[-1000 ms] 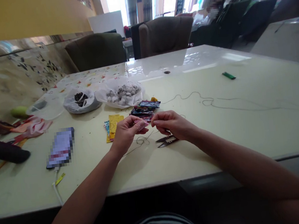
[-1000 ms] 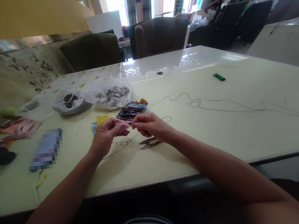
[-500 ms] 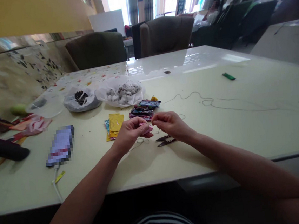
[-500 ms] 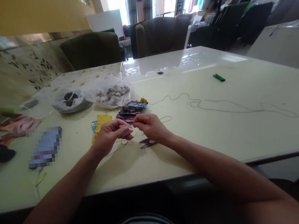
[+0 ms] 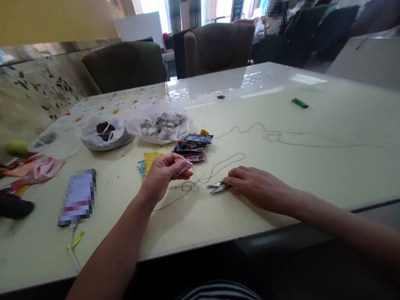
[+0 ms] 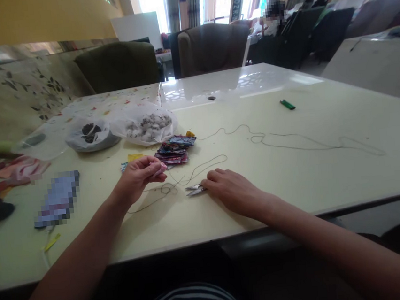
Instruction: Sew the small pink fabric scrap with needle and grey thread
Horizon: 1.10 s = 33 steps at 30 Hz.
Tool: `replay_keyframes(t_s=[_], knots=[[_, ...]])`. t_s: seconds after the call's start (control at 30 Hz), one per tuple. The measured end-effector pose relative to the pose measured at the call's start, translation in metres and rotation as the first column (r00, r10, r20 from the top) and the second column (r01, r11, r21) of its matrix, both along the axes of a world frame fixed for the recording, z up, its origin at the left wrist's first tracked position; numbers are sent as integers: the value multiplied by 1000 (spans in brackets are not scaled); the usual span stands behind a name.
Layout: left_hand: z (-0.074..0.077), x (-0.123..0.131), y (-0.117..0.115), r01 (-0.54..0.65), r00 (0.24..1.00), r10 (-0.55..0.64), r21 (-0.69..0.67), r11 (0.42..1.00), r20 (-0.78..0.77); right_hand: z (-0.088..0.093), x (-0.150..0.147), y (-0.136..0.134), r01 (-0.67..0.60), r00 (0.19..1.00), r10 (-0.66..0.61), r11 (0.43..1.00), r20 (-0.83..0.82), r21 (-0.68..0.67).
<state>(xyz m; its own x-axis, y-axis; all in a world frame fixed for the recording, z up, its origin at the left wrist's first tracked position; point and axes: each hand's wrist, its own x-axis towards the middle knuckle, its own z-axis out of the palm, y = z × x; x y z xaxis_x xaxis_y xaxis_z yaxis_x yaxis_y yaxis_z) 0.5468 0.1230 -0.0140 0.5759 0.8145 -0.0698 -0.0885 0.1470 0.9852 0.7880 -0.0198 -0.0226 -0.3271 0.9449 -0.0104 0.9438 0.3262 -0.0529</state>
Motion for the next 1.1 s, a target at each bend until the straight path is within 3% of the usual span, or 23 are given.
replay_keyframes(t_s=[0.17,0.23,0.3,0.37,0.47,0.57,0.63,0.7,0.77,0.87,1.0,1.1], knots=[[2,0,-3,7,1000,-7,0,1000,2,-15,-5,-6,86,995,-85,996,56,-11],[2,0,-3,8,1000,-7,-11,1000,8,-12,-8,-6,189,982,-189,981,-18,-39],[2,0,-2,12,1000,-11,-18,1000,21,-6,-10,-6,323,921,-333,943,-200,-81],[2,-1,-2,21,999,-20,-19,1000,42,-1,-13,-8,376,742,-433,901,-512,-216],[1,-1,-1,31,997,-30,-23,999,71,4,-21,-9,165,261,-420,907,-869,-388],[0,-1,-2,41,996,-38,-30,999,83,8,-32,-6,41,-124,-304,950,-945,-311],[0,-2,-2,46,995,-43,-28,999,91,10,-41,-1,20,-300,-259,961,-918,-277],[0,-2,-2,49,994,-47,-17,999,98,12,-49,4,-16,-412,-269,957,-870,-288],[1,-2,-2,49,993,-49,2,999,108,13,-55,8,-42,-467,-300,947,-832,-318],[2,-2,-3,36,991,-40,33,999,126,12,-63,9,-106,-482,-374,922,-792,-372],[4,-2,-6,1,991,-13,83,997,135,9,-71,4,-201,-428,-502,864,-752,-462],[4,-2,-7,-30,990,14,112,993,137,7,-76,2,-197,-400,-535,843,-744,-500]])
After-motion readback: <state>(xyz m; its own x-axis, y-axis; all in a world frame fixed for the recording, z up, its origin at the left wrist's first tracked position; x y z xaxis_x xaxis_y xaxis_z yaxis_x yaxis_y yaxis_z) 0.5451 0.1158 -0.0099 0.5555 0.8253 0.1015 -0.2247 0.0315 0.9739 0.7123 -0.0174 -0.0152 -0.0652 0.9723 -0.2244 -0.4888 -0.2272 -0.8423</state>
